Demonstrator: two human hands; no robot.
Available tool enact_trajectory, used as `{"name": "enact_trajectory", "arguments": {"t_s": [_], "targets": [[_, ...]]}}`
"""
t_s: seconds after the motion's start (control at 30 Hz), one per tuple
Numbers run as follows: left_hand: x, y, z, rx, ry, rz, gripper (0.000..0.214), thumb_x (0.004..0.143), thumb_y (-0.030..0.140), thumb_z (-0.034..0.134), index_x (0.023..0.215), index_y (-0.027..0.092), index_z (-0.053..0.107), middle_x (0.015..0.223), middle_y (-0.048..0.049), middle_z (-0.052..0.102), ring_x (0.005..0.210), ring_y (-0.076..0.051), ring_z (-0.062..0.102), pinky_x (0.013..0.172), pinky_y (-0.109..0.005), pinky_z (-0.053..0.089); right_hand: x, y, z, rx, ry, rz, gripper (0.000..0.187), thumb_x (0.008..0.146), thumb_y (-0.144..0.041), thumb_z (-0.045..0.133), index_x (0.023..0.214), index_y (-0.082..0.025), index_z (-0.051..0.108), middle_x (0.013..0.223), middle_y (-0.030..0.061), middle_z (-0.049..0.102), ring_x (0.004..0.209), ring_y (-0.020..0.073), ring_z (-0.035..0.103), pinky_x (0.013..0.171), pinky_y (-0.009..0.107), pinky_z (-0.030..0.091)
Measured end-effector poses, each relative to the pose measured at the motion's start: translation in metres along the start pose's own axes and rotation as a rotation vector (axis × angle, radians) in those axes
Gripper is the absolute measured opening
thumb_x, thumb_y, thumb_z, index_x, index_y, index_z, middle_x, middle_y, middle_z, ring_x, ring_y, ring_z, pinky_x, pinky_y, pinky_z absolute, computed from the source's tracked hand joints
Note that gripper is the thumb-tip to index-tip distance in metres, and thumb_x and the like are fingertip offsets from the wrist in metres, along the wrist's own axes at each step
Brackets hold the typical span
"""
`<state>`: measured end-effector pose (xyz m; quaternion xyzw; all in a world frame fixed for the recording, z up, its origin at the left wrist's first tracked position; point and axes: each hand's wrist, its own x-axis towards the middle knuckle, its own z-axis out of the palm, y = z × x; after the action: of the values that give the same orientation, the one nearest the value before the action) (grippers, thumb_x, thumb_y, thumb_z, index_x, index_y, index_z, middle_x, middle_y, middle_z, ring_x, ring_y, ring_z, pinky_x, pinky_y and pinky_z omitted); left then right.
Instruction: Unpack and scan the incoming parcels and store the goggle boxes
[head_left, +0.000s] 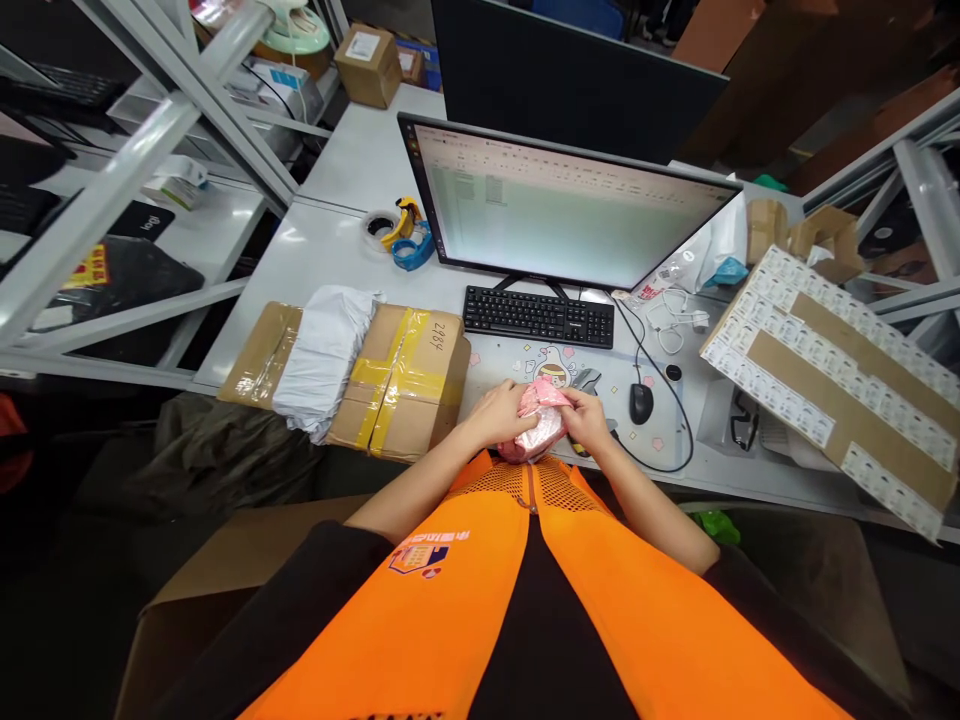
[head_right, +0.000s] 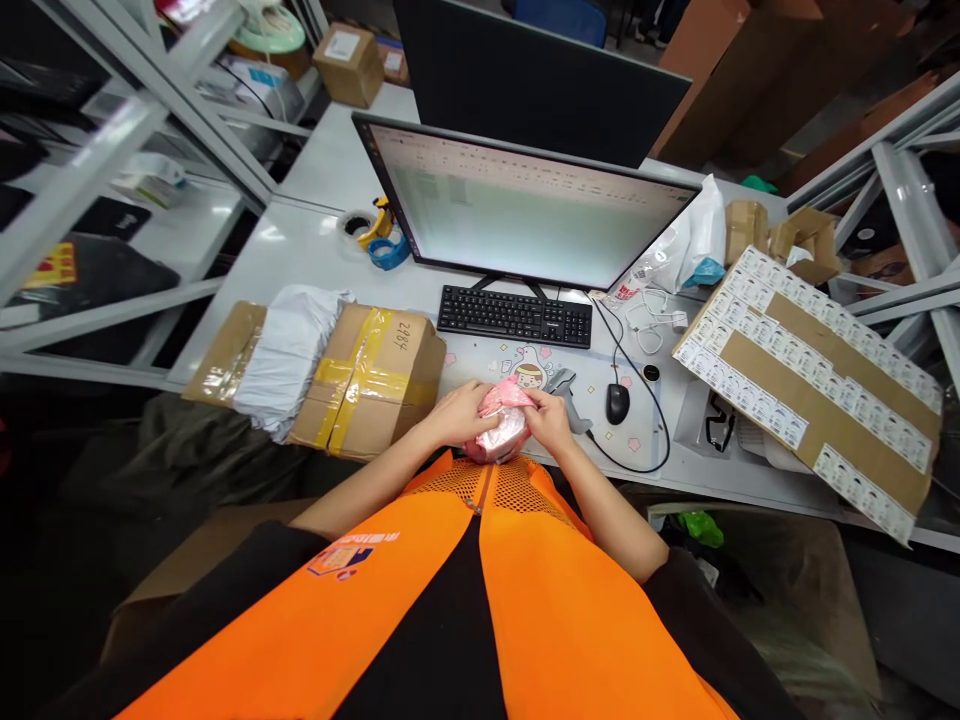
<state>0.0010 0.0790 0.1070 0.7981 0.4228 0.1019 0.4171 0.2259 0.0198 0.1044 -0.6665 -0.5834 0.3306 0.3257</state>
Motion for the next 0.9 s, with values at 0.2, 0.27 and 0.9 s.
{"name": "enact_trajectory", "arguments": {"t_s": [0.2,0.27,0.9], "targets": [[0.009,-0.006,0.001,-0.158,-0.101,0.074,0.028,0.085,0.034,0.07,0.107,0.019,0.076,0.098,-0.0094,0.079,0.09,-0.032,0.074,0.08,-0.036,0.053,-0.001,0.012,-0.01,0.117,-0.027,0.074,0.029,0.081,-0.046,0.072,0.092,-0.022,0.084,0.094,0.0075,0.085,0.087,0.0291,0.078,0.081,0.04,0.061],[0.006,-0.003,0.004,-0.141,-0.067,0.05,0.032,0.085,0.035,0.071,0.111,0.019,0.077,0.101,-0.0111,0.081,0.093,-0.033,0.074,0.081,-0.036,0.053,-0.007,0.014,-0.016,0.046,-0.003,0.05,0.029,0.081,-0.048,0.075,0.093,-0.023,0.082,0.093,0.0071,0.084,0.086,0.0285,0.077,0.079,0.04,0.061],[0.004,-0.004,0.006,-0.245,-0.133,0.226,0.039,0.086,0.038,0.07,0.12,0.019,0.079,0.098,-0.0091,0.081,0.088,-0.029,0.074,0.08,-0.033,0.053,-0.054,0.009,-0.064,-0.271,-0.364,-0.126,0.04,0.108,-0.039,0.047,0.125,-0.025,0.08,0.097,0.0067,0.08,0.086,0.0256,0.075,0.086,0.039,0.059]]}}
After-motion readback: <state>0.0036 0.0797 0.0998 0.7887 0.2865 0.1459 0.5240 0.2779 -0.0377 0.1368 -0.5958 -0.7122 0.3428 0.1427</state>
